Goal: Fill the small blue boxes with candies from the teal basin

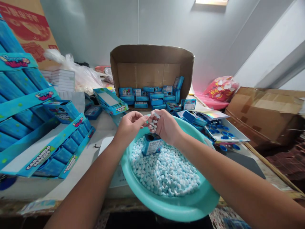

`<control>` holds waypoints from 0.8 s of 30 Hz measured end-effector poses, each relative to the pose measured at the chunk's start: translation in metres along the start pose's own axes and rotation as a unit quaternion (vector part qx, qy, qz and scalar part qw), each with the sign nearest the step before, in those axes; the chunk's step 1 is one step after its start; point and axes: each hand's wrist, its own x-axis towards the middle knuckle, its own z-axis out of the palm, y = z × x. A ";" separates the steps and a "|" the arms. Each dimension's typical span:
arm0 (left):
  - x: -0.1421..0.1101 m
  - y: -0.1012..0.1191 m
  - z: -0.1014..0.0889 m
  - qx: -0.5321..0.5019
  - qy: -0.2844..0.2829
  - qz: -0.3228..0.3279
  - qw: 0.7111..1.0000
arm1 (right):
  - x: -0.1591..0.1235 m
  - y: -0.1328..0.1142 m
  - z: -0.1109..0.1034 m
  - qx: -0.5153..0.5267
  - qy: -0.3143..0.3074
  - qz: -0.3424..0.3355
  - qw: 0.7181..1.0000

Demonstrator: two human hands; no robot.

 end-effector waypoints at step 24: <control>0.003 0.000 0.001 -0.076 0.040 -0.034 0.996 | -0.014 -0.007 0.008 -0.297 -0.053 -0.082 0.950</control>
